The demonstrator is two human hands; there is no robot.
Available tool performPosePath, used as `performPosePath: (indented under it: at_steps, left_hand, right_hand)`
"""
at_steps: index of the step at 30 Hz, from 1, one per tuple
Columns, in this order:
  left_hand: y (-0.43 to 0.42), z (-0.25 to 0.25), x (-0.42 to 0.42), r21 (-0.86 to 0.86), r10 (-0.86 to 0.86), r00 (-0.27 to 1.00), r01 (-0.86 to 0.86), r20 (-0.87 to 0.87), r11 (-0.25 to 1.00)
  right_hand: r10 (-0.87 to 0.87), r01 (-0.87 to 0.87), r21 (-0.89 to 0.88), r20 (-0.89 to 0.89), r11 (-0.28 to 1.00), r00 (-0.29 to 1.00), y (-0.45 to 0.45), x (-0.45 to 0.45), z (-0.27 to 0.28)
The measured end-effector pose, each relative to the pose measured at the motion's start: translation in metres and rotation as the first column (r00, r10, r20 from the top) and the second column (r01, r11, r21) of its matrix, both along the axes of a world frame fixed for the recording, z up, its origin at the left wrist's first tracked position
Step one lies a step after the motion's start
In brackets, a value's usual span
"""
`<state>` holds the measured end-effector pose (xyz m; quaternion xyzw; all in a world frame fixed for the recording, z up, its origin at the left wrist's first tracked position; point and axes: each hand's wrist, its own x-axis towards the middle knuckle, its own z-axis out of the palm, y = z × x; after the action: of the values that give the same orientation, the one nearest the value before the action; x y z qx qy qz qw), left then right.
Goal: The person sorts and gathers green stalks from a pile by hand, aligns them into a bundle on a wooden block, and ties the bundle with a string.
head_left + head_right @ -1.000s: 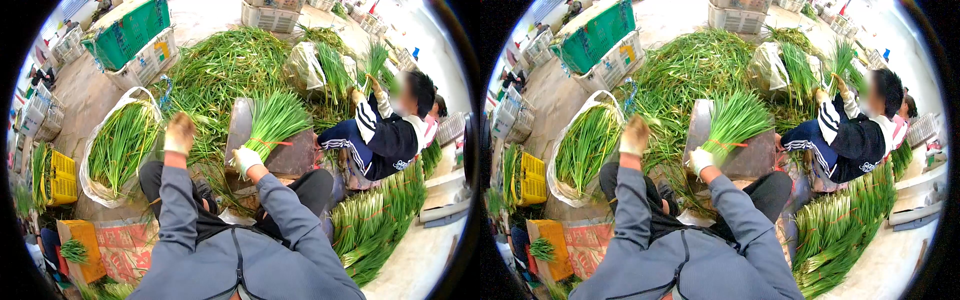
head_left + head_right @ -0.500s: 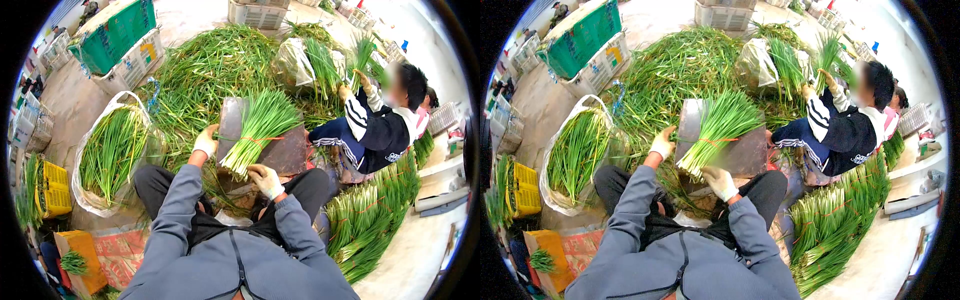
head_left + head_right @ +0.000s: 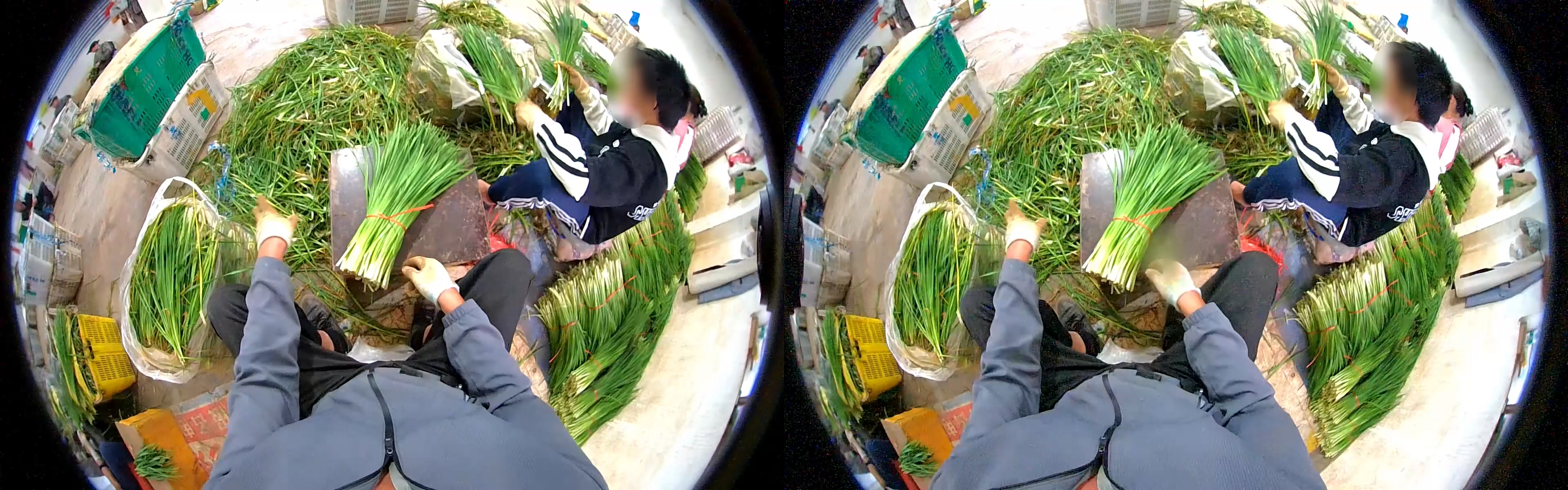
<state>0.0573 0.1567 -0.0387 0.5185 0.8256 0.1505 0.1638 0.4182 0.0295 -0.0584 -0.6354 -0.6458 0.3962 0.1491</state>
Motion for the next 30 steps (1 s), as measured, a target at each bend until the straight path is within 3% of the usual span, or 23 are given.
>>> performPosePath:
  at_steps: [1,2,5,6,8,10,11,14,16,18,19,22,23,24,26,28,30]
  left_hand:
    - [-0.003,-0.017,0.006,0.083,-0.144,0.989,0.142,0.019,0.986]
    - [-0.023,0.019,0.038,0.0,-0.214,0.975,0.214,0.063,0.977]
    - [-0.057,0.033,0.101,0.051,-0.467,0.859,0.467,0.208,0.883]
    - [-0.067,0.036,0.128,0.036,-0.484,0.869,0.483,0.099,0.875]
    - [-0.072,0.032,0.163,-0.178,-0.496,0.859,0.512,0.126,0.84]
    - [-0.078,0.062,0.199,-0.391,-0.517,0.856,0.475,-0.003,0.789]
    - [-0.076,0.053,0.21,-0.448,-0.517,0.849,0.422,-0.11,0.788]
    - [-0.06,0.017,0.204,-0.41,-0.424,0.905,0.391,0.011,0.824]
    - [-0.051,-0.006,0.184,-0.24,-0.414,0.906,0.422,0.085,0.874]
    - [-0.042,-0.015,0.159,-0.129,-0.378,0.896,0.413,0.232,0.902]
    - [-0.037,-0.025,0.15,-0.052,-0.278,0.798,0.359,0.535,0.932]
    - [-0.044,-0.028,0.133,-0.005,-0.188,0.541,0.335,0.82,0.942]
    - [-0.052,-0.027,0.13,0.03,-0.141,0.359,0.298,0.922,0.954]
    - [-0.06,-0.014,0.126,0.002,-0.1,0.277,0.335,0.956,0.942]
    - [-0.075,-0.008,0.118,-0.063,0.041,0.078,0.309,0.996,0.949]
    - [-0.078,-0.02,0.111,-0.094,0.08,0.062,0.27,0.995,0.958]
    - [-0.081,-0.025,0.104,-0.1,0.118,-0.061,0.245,0.991,0.964]
  right_hand:
    - [-0.001,0.001,-0.008,-0.011,1.0,1.0,0.002,-0.005,-0.005]
    - [-0.02,0.018,-0.073,-0.027,0.997,0.999,0.002,-0.011,-0.014]
    - [-0.033,0.03,-0.167,-0.013,0.985,0.999,-0.005,-0.022,-0.041]
    - [-0.02,0.024,-0.188,0.021,0.982,1.0,-0.008,-0.026,-0.045]
    - [0.019,-0.003,-0.234,0.068,0.972,0.997,-0.017,-0.033,-0.042]
    - [0.111,-0.083,-0.229,0.112,0.97,0.987,-0.029,-0.037,-0.064]
    - [0.145,-0.107,-0.268,0.127,0.957,0.981,-0.03,-0.038,-0.088]
    - [0.091,-0.052,-0.367,0.09,0.929,0.992,-0.032,-0.045,-0.09]
    - [0.052,-0.052,-0.386,-0.008,0.921,0.999,-0.036,-0.047,-0.058]
    - [-0.289,-0.038,-0.609,-0.429,0.792,0.856,-0.041,-0.053,-0.045]
    - [-0.326,-0.052,-0.631,-0.468,0.774,0.822,-0.042,-0.055,-0.034]
    - [-0.26,-0.092,-0.525,-0.557,0.846,0.789,-0.053,-0.06,-0.01]
    - [-0.306,-0.086,-0.558,-0.569,0.825,0.763,-0.056,-0.061,-0.003]
    - [-0.305,-0.086,-0.558,-0.569,0.825,0.764,-0.058,-0.06,-0.009]
    - [-0.11,-0.064,-0.399,-0.399,0.915,0.91,-0.058,-0.058,-0.031]
    - [-0.124,-0.034,-0.429,-0.337,0.903,0.933,-0.059,-0.052,-0.018]
    - [-0.277,0.011,-0.527,-0.429,0.85,0.86,-0.062,-0.044,0.012]
